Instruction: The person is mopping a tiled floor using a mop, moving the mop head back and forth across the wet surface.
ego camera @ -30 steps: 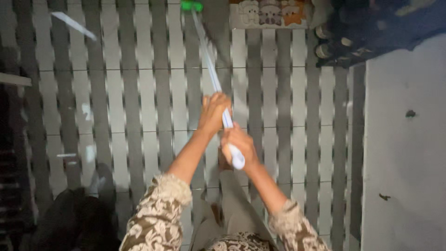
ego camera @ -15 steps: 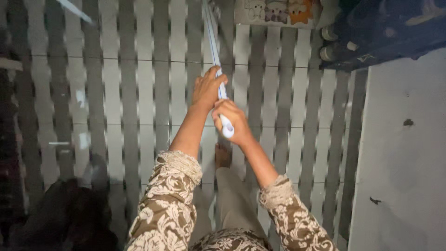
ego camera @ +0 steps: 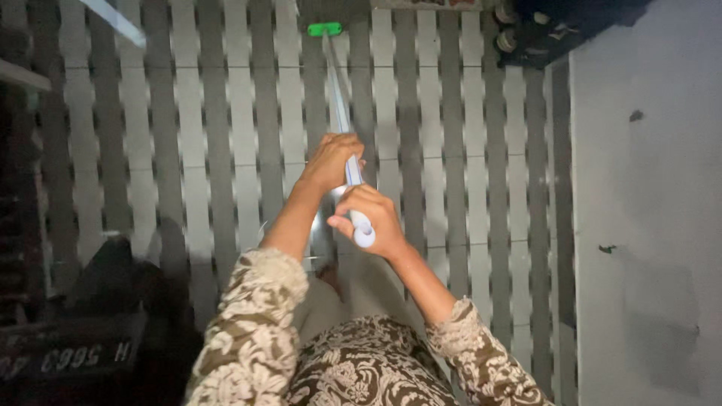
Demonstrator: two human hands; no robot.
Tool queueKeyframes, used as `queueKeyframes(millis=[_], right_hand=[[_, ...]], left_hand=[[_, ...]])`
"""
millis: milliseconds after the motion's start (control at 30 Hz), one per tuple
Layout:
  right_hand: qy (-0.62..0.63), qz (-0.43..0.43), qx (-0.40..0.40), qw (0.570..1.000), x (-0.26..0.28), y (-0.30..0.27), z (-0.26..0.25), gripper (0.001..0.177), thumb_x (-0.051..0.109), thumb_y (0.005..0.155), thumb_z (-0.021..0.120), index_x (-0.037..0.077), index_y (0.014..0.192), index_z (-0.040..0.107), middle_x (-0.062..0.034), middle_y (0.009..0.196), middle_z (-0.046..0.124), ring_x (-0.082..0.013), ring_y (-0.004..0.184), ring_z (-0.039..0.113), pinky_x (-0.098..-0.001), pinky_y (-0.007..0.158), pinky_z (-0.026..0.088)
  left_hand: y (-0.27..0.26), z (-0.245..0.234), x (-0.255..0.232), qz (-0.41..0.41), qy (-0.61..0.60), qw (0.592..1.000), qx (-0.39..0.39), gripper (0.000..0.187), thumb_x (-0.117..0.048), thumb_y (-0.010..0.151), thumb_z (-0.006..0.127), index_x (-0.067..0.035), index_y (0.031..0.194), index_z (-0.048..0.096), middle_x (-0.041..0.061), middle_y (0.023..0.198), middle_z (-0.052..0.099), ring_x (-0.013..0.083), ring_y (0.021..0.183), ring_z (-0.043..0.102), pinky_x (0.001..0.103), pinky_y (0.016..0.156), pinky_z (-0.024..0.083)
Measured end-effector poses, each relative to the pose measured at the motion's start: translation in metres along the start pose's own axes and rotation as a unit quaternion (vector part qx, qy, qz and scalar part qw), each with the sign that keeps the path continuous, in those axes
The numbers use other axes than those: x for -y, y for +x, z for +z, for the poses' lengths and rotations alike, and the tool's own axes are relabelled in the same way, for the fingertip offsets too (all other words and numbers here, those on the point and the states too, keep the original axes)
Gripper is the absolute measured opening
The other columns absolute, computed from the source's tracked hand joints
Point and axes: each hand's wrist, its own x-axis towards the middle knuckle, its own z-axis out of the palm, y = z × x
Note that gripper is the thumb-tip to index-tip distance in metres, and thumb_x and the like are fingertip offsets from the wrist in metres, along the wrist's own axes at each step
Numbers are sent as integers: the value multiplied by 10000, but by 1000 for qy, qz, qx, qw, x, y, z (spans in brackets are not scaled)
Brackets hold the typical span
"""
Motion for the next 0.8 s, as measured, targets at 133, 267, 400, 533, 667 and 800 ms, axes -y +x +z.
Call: queueKeyframes(millis=[133,267,400,533,667,800], right_hand=[[7,-34,46,998,67,-38,8,187,137,865,803,60,814,641,-85,805,626,-293,831,637,-402,819,528],[14,-11,88,996,111,-62,7,225,136,839,805,53,761,611,-81,751,593,-271,758,627,-381,693,519],[16,-4,107,994,118,-66,11,191,99,846,778,60,757,614,-64,741,614,-262,747,635,-372,676,519],[10,-29,86,996,100,-56,20,198,60,865,757,45,763,588,-76,760,610,-267,779,656,-365,734,545],[36,-19,51,998,73,-28,25,183,4,859,736,26,759,584,-98,769,622,-275,770,665,-368,759,560],[27,-34,36,998,40,17,29,176,-19,854,721,21,766,574,-104,764,608,-288,780,671,-389,805,568]], left_hand=[[-64,-14,-42,75,-37,996,-18,169,-123,798,714,-47,758,569,143,842,610,384,894,606,475,841,489],[-105,-27,-80,52,-52,997,-15,139,-146,751,682,-75,714,568,131,759,622,360,792,627,452,777,482],[-120,-42,-82,61,-53,997,0,143,-156,742,669,-101,678,553,104,690,627,334,743,635,461,787,476],[-112,-40,-67,58,-64,996,-11,148,-154,736,676,-106,670,553,101,681,622,333,731,636,461,759,469],[-83,-41,-30,77,-93,993,-8,176,-150,734,690,-84,685,534,121,703,596,368,755,612,459,803,478],[-48,-43,13,60,-114,992,-8,142,-124,756,689,-78,738,556,121,751,606,378,816,610,471,849,473]])
